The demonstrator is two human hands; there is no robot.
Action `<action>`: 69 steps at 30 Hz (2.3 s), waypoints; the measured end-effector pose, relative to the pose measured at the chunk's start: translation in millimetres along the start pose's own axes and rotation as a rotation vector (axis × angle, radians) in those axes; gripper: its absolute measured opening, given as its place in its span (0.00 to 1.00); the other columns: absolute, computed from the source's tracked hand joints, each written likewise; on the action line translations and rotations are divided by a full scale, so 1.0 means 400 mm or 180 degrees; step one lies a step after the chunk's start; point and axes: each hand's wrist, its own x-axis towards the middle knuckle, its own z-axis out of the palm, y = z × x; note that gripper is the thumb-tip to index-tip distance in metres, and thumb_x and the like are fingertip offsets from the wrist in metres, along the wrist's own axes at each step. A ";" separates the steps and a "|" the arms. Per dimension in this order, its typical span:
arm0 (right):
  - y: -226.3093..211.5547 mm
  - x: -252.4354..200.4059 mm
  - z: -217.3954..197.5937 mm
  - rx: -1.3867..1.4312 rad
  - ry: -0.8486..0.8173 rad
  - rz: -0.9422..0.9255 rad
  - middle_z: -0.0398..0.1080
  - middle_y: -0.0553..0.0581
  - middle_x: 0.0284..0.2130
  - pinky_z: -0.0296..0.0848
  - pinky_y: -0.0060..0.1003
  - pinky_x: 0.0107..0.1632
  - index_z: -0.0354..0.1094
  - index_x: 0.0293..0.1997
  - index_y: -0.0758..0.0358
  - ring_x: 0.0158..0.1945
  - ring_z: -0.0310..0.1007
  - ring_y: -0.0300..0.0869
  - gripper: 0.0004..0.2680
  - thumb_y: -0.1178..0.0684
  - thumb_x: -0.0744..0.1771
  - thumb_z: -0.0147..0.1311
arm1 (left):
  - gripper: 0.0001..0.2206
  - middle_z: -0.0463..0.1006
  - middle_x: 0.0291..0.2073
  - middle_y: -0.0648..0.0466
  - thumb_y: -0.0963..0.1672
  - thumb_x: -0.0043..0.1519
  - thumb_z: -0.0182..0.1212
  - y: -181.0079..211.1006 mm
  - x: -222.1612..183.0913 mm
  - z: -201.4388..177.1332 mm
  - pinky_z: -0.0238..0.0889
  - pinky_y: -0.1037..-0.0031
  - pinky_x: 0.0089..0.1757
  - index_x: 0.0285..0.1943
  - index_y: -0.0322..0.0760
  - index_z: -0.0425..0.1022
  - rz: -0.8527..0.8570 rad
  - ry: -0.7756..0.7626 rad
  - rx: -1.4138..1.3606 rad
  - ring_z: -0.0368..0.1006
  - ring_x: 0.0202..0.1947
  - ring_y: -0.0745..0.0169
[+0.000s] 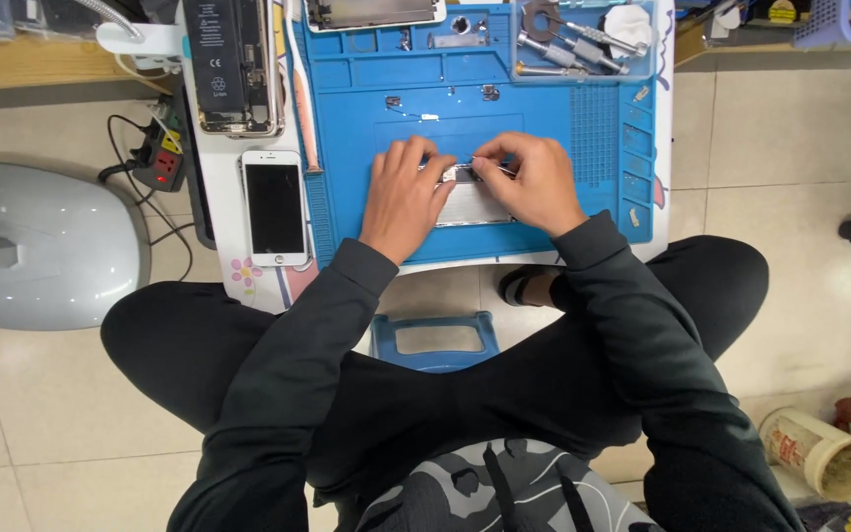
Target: Assembling internal components of a smartphone using tweezers and a screwdriver on a repair bench.
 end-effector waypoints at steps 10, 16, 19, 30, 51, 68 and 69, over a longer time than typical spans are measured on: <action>-0.028 0.006 -0.003 -0.0415 -0.0074 0.0011 0.75 0.54 0.25 0.69 0.37 0.26 0.80 0.40 0.57 0.22 0.72 0.44 0.02 0.58 0.67 0.61 | 0.10 0.61 0.45 0.56 0.45 0.64 0.70 -0.003 0.010 -0.009 0.56 0.65 0.44 0.49 0.39 0.77 -0.0020 -0.0037 -0.0246 0.63 0.50 0.55; -0.035 0.011 0.000 -0.0497 -0.0042 0.0082 0.76 0.51 0.24 0.71 0.38 0.27 0.80 0.39 0.55 0.23 0.74 0.45 0.02 0.56 0.67 0.62 | 0.10 0.61 0.44 0.57 0.45 0.64 0.70 -0.009 0.013 -0.002 0.56 0.64 0.44 0.49 0.40 0.77 -0.0014 -0.0027 -0.0322 0.62 0.50 0.55; -0.043 0.005 0.002 -0.0521 -0.0025 0.0101 0.76 0.51 0.24 0.71 0.38 0.27 0.80 0.39 0.56 0.24 0.75 0.46 0.02 0.56 0.67 0.62 | 0.10 0.61 0.44 0.57 0.45 0.64 0.71 -0.004 0.007 -0.005 0.56 0.64 0.45 0.49 0.40 0.77 -0.0033 -0.0032 -0.0341 0.62 0.50 0.55; -0.061 0.045 -0.015 -0.0467 -0.0271 0.0462 0.75 0.52 0.25 0.75 0.44 0.33 0.80 0.39 0.55 0.27 0.76 0.48 0.03 0.55 0.67 0.60 | 0.10 0.61 0.44 0.58 0.45 0.64 0.71 -0.010 0.018 -0.009 0.56 0.65 0.45 0.50 0.41 0.76 -0.0050 -0.0037 -0.0329 0.63 0.51 0.56; -0.097 0.011 -0.004 -0.1306 -0.0390 0.0388 0.81 0.56 0.31 0.82 0.47 0.36 0.78 0.44 0.56 0.35 0.83 0.52 0.06 0.51 0.70 0.55 | 0.11 0.65 0.44 0.58 0.46 0.63 0.70 -0.010 0.010 0.011 0.58 0.63 0.46 0.52 0.43 0.78 -0.0042 -0.0116 -0.0421 0.65 0.52 0.54; -0.081 -0.036 0.061 -0.1480 -0.0125 0.0373 0.79 0.52 0.30 0.81 0.43 0.32 0.75 0.43 0.52 0.32 0.82 0.50 0.08 0.46 0.72 0.49 | 0.13 0.70 0.45 0.59 0.51 0.64 0.70 0.007 -0.008 -0.006 0.61 0.62 0.50 0.52 0.47 0.76 -0.0287 -0.0095 0.0034 0.67 0.56 0.55; -0.078 -0.017 0.063 -0.1467 -0.0137 0.0299 0.79 0.52 0.30 0.81 0.43 0.32 0.75 0.43 0.52 0.32 0.82 0.50 0.08 0.46 0.72 0.49 | 0.13 0.70 0.45 0.59 0.51 0.64 0.70 -0.002 0.005 -0.009 0.61 0.62 0.50 0.52 0.47 0.76 -0.0327 -0.0053 0.0083 0.67 0.56 0.55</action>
